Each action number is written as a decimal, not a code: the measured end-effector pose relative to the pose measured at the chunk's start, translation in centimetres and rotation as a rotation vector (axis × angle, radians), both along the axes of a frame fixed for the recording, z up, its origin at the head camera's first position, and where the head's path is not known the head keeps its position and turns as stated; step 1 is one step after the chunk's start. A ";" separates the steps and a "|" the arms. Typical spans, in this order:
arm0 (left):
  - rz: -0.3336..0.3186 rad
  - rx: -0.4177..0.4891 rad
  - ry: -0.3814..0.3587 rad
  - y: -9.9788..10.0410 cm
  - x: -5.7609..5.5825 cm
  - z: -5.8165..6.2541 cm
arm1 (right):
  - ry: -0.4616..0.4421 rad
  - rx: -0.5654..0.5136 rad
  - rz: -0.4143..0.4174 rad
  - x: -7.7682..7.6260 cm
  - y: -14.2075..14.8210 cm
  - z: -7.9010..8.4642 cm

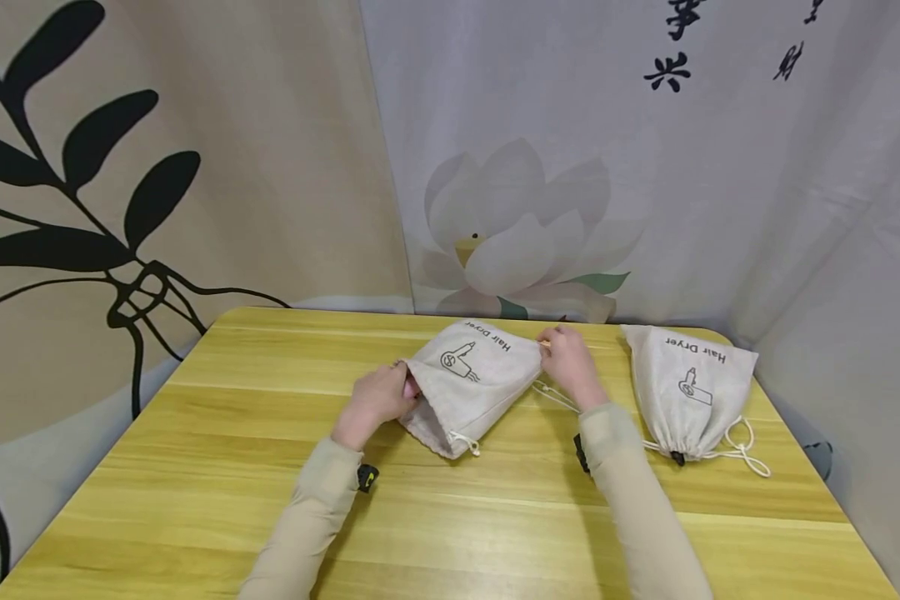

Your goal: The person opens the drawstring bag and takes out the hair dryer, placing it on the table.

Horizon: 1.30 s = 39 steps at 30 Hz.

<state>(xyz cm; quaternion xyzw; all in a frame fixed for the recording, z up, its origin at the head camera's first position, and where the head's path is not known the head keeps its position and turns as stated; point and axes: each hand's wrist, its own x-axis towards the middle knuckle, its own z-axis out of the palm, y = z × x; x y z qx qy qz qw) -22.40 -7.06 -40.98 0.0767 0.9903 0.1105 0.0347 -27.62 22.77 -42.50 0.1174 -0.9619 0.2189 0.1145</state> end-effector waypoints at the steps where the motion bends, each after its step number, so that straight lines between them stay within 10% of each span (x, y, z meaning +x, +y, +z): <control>1: 0.002 -0.001 0.009 0.0 0.0 -0.1 | 0.016 0.032 0.009 0.1 -0.3 0.1; 21: -0.036 0.067 0.054 -0.1 -0.5 -0.1 | -0.213 0.206 0.118 1.1 -1.5 -1.0; 39: -0.073 0.099 0.010 -1.2 0.1 2.2 | -0.154 0.393 0.138 1.7 -2.6 -1.0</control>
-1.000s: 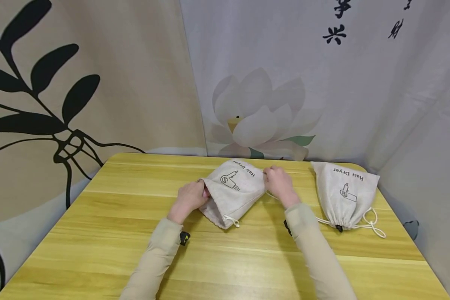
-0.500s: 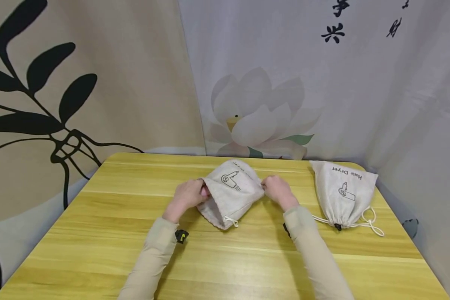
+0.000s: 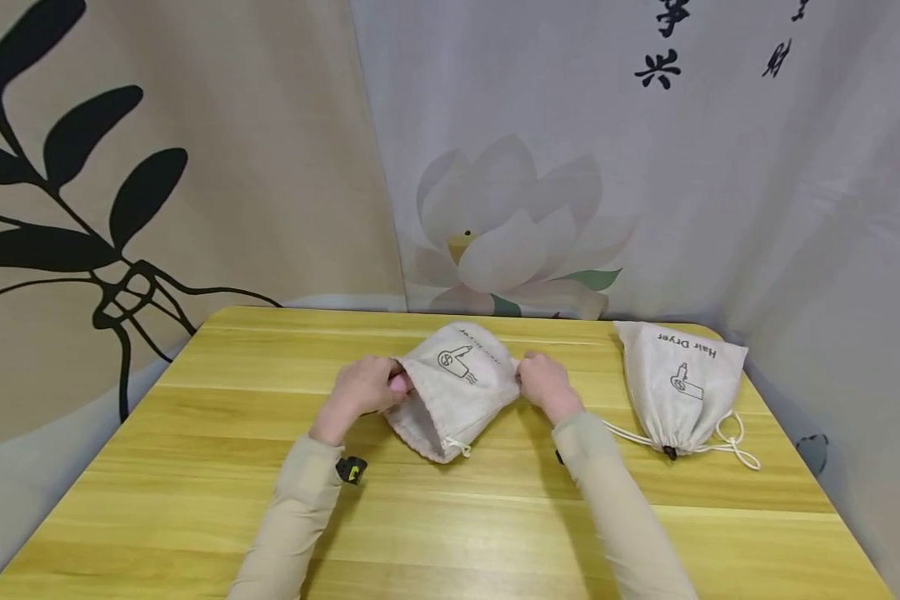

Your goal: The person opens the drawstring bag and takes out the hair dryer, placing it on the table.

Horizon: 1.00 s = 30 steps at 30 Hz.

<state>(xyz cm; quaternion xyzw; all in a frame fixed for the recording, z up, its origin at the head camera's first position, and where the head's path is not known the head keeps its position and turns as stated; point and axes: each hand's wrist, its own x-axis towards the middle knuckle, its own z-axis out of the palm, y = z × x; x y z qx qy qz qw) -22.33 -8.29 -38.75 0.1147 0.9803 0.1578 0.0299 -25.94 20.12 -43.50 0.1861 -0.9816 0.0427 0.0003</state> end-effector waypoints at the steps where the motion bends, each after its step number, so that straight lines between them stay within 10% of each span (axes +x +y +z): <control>1: -0.002 0.000 -0.002 -0.1 0.0 0.0 | -0.003 -0.002 -0.002 0.0 0.0 0.0; 30: -0.112 0.101 -0.216 -4.1 -0.1 0.4 | -0.046 -0.017 -0.021 -0.3 -0.1 0.1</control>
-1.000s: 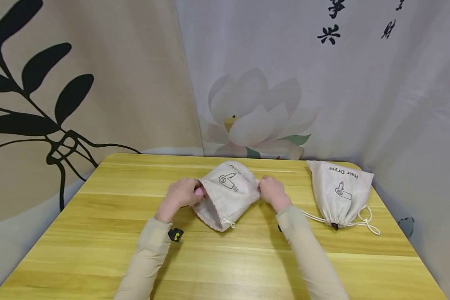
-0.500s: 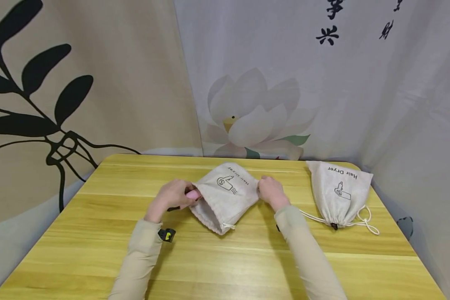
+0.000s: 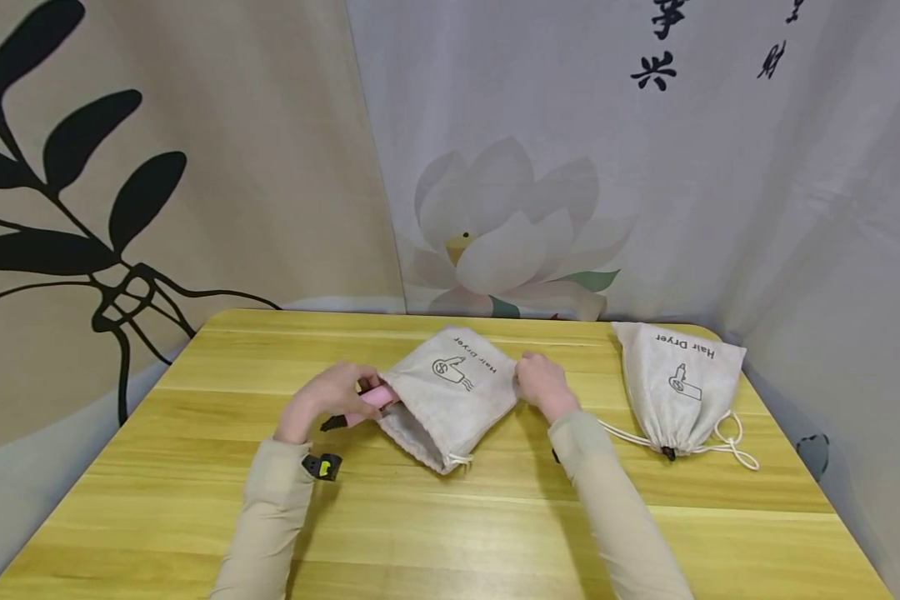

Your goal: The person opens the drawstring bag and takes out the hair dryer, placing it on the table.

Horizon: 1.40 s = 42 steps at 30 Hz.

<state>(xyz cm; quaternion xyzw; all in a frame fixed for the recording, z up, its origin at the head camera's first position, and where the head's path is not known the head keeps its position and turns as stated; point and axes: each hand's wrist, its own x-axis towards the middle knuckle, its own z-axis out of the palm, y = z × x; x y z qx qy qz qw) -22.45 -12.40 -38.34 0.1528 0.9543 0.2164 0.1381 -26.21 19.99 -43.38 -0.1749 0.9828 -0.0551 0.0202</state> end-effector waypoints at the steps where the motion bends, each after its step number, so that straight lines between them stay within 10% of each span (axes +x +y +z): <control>1: 0.001 0.003 -0.007 0.0 0.0 0.0 | -0.004 0.001 -0.005 0.0 0.0 0.0; 25: 0.063 -0.012 0.061 1.9 0.4 -0.5 | 0.030 -0.066 -0.072 -0.5 -1.1 0.3; 32: 0.076 -0.019 0.091 2.1 0.3 -0.4 | -0.011 -0.255 0.049 -1.5 -2.6 0.6; 42: 0.084 -0.056 0.165 2.1 0.1 -0.8 | -0.166 -0.181 0.150 -2.1 -3.6 -0.9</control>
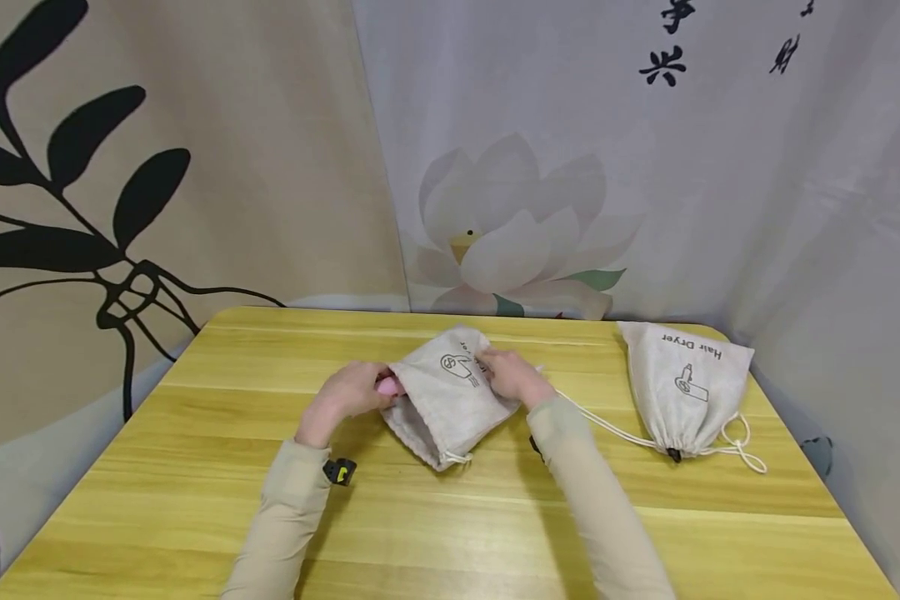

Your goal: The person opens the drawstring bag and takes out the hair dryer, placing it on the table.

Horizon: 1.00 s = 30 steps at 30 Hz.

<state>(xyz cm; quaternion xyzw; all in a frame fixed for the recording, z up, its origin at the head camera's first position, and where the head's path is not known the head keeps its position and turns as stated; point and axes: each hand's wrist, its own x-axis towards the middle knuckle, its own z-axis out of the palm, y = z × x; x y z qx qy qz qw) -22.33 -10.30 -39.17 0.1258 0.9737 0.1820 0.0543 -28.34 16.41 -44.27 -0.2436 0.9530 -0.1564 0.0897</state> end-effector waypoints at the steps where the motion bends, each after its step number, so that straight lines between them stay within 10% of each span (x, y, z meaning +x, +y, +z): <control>1: 0.001 -0.005 0.006 0.0 0.0 0.0 | -0.001 0.010 -0.007 0.0 -0.1 0.0; 30: -0.005 -0.024 -0.036 -0.4 1.0 1.2 | -0.028 0.167 -0.112 0.7 -1.3 0.6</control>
